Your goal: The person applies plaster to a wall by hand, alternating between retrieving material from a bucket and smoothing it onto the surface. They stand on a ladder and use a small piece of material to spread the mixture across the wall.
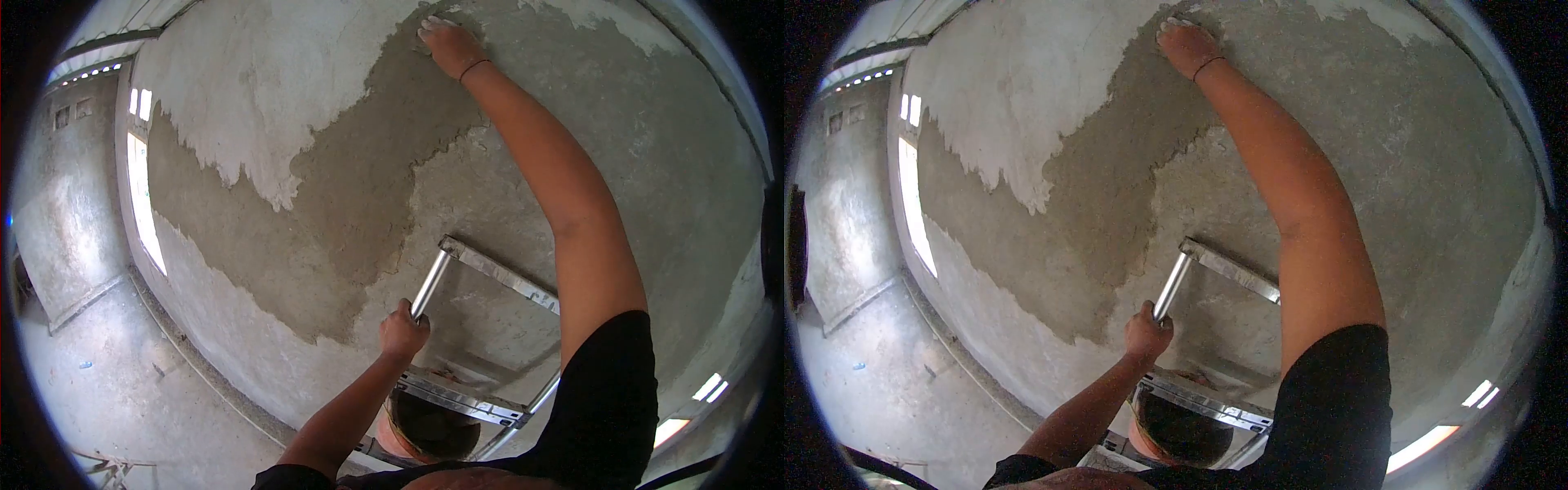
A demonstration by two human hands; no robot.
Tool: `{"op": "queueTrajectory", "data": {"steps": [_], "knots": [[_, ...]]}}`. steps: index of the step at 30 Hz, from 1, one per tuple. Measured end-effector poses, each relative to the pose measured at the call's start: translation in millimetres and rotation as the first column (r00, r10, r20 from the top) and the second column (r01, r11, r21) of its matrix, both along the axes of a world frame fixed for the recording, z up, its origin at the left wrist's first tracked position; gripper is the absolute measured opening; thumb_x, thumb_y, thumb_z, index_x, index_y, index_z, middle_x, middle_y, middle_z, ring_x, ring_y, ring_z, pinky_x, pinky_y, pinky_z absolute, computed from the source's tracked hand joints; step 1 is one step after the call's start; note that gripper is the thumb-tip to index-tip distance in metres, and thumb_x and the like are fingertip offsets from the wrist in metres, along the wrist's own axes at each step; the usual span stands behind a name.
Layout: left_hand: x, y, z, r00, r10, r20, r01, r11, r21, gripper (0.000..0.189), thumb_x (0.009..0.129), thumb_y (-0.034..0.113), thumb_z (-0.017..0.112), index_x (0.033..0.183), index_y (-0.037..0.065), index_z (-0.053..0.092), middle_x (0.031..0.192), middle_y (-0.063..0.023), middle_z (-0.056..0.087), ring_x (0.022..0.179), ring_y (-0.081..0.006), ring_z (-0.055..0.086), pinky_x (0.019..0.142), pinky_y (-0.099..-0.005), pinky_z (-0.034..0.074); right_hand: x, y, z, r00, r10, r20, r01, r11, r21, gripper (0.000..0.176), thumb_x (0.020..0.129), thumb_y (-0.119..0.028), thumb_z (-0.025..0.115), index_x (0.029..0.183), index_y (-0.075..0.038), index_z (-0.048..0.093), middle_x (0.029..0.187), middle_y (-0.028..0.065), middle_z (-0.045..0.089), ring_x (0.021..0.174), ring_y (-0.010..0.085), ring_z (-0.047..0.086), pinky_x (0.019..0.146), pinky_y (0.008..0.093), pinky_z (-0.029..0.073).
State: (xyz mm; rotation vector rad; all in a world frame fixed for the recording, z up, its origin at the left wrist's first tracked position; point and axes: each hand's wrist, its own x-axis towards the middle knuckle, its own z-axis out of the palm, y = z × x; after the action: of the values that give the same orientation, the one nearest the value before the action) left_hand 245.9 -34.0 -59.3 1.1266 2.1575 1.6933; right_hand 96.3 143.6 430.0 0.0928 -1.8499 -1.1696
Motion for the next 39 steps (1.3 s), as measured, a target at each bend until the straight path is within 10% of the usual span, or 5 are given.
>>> {"op": "queueTrajectory", "data": {"steps": [9, 15, 21, 28, 39], "knots": [[0.9, -1.8, -2.6, 1.000, -0.011, 0.023, 0.011, 1.000, 0.001, 0.033, 0.079, 0.028, 0.065, 0.101, 0.005, 0.054, 0.083, -0.0212, 0.068, 0.082, -0.0404, 0.067, 0.079, -0.0487, 0.051, 31.8, -80.9, -6.7, 0.852, -0.523, -0.018, 0.511, 0.840, -0.183, 0.039, 0.087, -0.007, 0.053, 0.126, -0.013, 0.060, 0.133, 0.0130, 0.055, 0.116, 0.0286, 0.057, 0.096, 0.0414, 0.050], [-0.9, -5.9, 2.5, 0.999, -0.048, 0.011, 0.048, 0.999, -0.025, 0.034, 0.081, 0.025, 0.065, 0.104, 0.004, 0.053, 0.083, -0.0221, 0.066, 0.083, -0.0414, 0.066, 0.076, -0.0497, 0.051, 21.4, -35.5, -18.2, 0.978, 0.012, 0.209, -0.090, 0.925, 0.368, 0.030, 0.093, -0.011, 0.048, 0.118, -0.006, 0.063, 0.119, 0.0177, 0.063, 0.111, 0.0315, 0.061, 0.097, 0.0455, 0.049], [-1.2, -5.3, 2.2, 1.000, -0.029, -0.004, 0.029, 0.999, -0.016, 0.032, 0.079, 0.027, 0.066, 0.099, 0.005, 0.053, 0.083, -0.0202, 0.068, 0.080, -0.0395, 0.067, 0.076, -0.0474, 0.052, 14.5, -66.7, 23.3, 0.931, -0.102, -0.351, -0.085, 0.874, -0.479, 0.034, 0.097, -0.019, 0.045, 0.105, 0.007, 0.065, 0.111, 0.0232, 0.064, 0.097, 0.0372, 0.061, 0.092, 0.0434, 0.047], [-2.1, -2.6, 1.2, 0.999, -0.040, -0.003, 0.040, 0.999, 0.003, 0.033, 0.080, 0.026, 0.065, 0.102, 0.004, 0.053, 0.082, -0.0217, 0.067, 0.080, -0.0407, 0.067, 0.076, -0.0491, 0.052, 6.0, -37.0, -11.9, 0.982, 0.051, 0.181, -0.118, 0.915, 0.386, 0.032, 0.093, -0.009, 0.044, 0.120, -0.005, 0.061, 0.115, 0.0161, 0.063, 0.104, 0.0327, 0.063, 0.092, 0.0439, 0.051], [-3.0, -1.7, -1.5, 0.999, -0.051, -0.003, 0.051, 0.999, 0.005, 0.033, 0.079, 0.027, 0.065, 0.100, 0.006, 0.053, 0.083, -0.0219, 0.068, 0.082, -0.0408, 0.067, 0.079, -0.0493, 0.051, 48.6, -59.4, -9.4, 0.958, -0.287, 0.018, 0.278, 0.940, 0.199, 0.026, 0.092, -0.008, 0.046, 0.111, -0.003, 0.063, 0.113, 0.0178, 0.064, 0.105, 0.0325, 0.063, 0.089, 0.0438, 0.053]]}}
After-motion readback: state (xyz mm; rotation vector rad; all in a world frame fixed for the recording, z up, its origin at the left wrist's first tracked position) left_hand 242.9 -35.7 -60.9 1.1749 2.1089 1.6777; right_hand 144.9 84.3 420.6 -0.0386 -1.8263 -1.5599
